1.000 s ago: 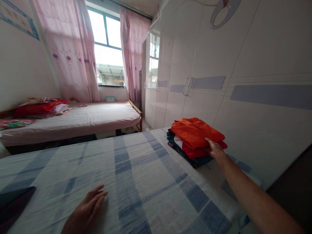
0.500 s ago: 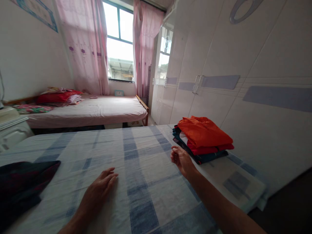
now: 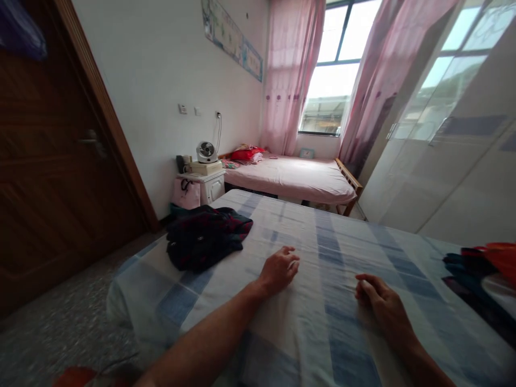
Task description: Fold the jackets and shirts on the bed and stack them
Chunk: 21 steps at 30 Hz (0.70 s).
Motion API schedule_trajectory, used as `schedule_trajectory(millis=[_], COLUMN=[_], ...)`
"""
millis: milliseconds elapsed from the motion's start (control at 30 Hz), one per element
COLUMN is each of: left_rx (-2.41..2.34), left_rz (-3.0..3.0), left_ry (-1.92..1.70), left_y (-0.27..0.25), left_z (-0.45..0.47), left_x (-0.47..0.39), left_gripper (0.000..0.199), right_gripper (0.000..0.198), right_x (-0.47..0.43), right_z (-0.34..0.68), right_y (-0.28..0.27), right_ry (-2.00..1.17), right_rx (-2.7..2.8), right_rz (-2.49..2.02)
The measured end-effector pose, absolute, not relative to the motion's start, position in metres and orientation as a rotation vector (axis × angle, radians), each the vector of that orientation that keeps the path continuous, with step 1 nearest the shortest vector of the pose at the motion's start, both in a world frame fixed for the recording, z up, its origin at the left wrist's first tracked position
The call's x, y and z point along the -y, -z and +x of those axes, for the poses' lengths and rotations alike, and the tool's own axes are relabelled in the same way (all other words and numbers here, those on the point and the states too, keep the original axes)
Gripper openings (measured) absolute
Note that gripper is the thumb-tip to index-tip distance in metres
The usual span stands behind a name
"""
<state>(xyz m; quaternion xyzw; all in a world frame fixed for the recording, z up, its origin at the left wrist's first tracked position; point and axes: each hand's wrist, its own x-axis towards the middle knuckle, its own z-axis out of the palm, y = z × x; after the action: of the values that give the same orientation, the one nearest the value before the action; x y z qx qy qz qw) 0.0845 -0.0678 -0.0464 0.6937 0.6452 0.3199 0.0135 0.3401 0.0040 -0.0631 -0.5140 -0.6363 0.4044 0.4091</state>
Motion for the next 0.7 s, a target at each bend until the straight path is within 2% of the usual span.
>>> schedule_trajectory(millis=[233, 333, 433, 500, 633, 700], left_rx=[-2.683, -3.107, -2.971, -2.720, -2.413, -2.210], left_rz=[1.770, 1.500, 1.204, 1.029, 0.871, 0.811], left_ry=[-1.118, -0.952, -1.049, -1.284, -1.593, -1.737], left_y=[0.006, 0.008, 0.016, 0.018, 0.003, -0.011], left_z=[-0.003, -0.052, -0.088, -0.102, -0.107, -0.098], left_x=[0.107, 0.131, 0.148, 0.152, 0.145, 0.137], left_gripper=[0.042, 0.057, 0.071, 0.062, 0.018, 0.008], right_gripper=[0.038, 0.038, 0.037, 0.037, 0.035, 0.036], right_x=[0.000, -0.002, -0.004, -0.004, -0.002, -0.001], right_z=[0.339, 0.340, 0.341, 0.341, 0.339, 0.338], right_y=[0.061, 0.064, 0.066, 0.065, 0.062, 0.062], right_ry=[-0.938, -0.918, -0.909, -0.904, -0.896, -0.899], right_rx=[1.689, 1.721, 1.726, 1.725, 1.722, 1.727], right_rz=[-1.358, -1.373, -1.368, -1.365, -1.353, -1.358])
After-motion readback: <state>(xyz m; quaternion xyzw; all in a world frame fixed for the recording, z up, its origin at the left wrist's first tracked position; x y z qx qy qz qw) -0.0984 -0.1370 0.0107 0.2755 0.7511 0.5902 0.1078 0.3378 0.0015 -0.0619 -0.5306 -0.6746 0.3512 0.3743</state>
